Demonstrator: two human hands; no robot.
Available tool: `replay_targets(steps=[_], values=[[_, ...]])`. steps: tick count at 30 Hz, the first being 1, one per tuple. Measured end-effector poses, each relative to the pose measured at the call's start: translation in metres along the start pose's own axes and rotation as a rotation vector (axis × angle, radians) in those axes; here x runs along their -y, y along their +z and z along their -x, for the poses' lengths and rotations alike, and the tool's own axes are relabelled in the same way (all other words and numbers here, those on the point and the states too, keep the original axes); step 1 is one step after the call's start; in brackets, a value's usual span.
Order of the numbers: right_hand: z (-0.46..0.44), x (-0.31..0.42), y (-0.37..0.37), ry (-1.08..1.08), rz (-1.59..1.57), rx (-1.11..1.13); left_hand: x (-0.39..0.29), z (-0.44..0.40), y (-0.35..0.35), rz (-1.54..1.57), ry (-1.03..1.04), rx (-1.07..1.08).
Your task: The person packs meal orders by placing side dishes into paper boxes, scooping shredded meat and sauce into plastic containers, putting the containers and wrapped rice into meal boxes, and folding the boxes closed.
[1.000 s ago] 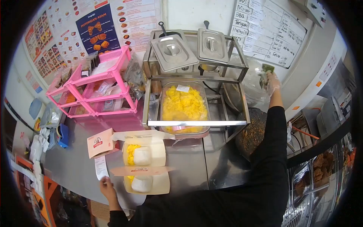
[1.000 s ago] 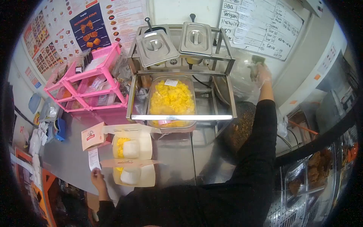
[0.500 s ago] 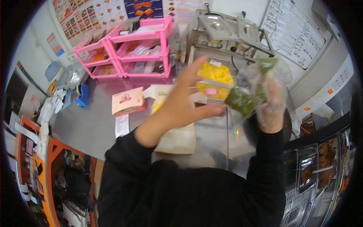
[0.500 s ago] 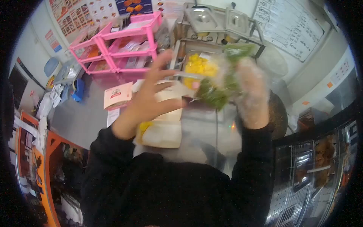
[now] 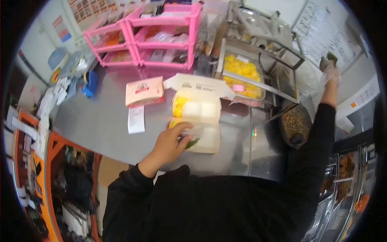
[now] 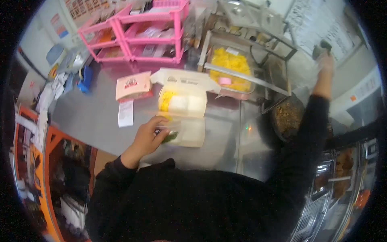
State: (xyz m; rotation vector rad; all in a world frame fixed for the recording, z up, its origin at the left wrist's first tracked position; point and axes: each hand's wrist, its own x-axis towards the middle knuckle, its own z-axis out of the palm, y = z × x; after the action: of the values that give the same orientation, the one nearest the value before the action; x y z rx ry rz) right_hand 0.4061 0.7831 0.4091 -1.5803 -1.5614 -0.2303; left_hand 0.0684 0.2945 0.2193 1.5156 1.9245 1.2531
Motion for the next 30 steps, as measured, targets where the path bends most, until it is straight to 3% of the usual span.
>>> replay_targets(steps=[2,4,7,8,10,11,12,14,15,16,17,18,20,21,23,24,26,28,30], values=[[-0.065,-0.015,0.026,-0.078,0.363,0.094,0.011,0.003,0.012,-0.232,0.083,0.051],[-0.08,-0.023,0.037,-0.056,0.301,0.086,0.045,0.007,0.03,-0.336,0.2,0.078],[-0.035,-0.001,0.024,-0.045,-0.18,-0.027,0.07,0.002,0.049,-0.27,0.414,-0.072],[-0.041,-0.008,0.044,0.113,-0.759,0.156,0.071,0.003,0.056,-0.263,0.312,-0.044],[0.001,0.012,0.023,0.057,-0.376,0.099,0.073,0.003,0.064,-0.248,0.115,0.015],[0.042,0.042,-0.001,0.039,-0.187,0.066,0.075,0.006,0.063,-0.225,0.135,0.034],[0.069,0.056,-0.01,-0.067,-0.116,-0.034,0.076,0.009,0.062,-0.203,0.156,0.052],[0.14,0.08,-0.014,-0.997,0.109,-0.242,0.073,0.007,0.057,-0.16,0.18,0.048],[0.176,0.104,-0.01,-1.209,0.092,-0.071,0.066,0.005,0.052,-0.137,0.179,0.033],[0.208,0.127,0.008,-1.017,-0.336,0.536,0.062,0.004,0.05,-0.113,0.178,0.02],[0.24,0.149,0.027,-0.593,-0.737,0.976,0.062,0.003,0.048,-0.188,0.133,0.015],[0.271,0.176,0.008,-0.607,-0.504,1.001,0.063,0.0,0.047,-0.263,0.098,0.014],[0.313,0.181,0.062,-1.18,-0.547,0.742,0.074,-0.014,0.049,-0.445,0.178,-0.015],[0.327,0.192,0.067,-1.258,-0.421,0.809,0.09,-0.016,0.05,-0.541,0.304,-0.049],[0.356,0.216,0.069,-1.277,-0.136,0.963,0.109,-0.019,0.054,-0.48,0.492,-0.128],[0.363,0.227,0.07,-1.261,-0.009,1.021,0.119,-0.02,0.059,-0.471,0.488,-0.116],[0.368,0.242,0.066,-1.23,0.174,1.119,0.127,-0.018,0.062,-0.584,0.406,-0.035],[0.373,0.252,0.062,-1.214,0.273,1.2,0.112,-0.023,0.056,-0.481,0.255,0.108],[0.382,0.262,0.054,-1.221,0.32,1.265,0.093,-0.023,0.048,-0.391,0.251,0.085]])
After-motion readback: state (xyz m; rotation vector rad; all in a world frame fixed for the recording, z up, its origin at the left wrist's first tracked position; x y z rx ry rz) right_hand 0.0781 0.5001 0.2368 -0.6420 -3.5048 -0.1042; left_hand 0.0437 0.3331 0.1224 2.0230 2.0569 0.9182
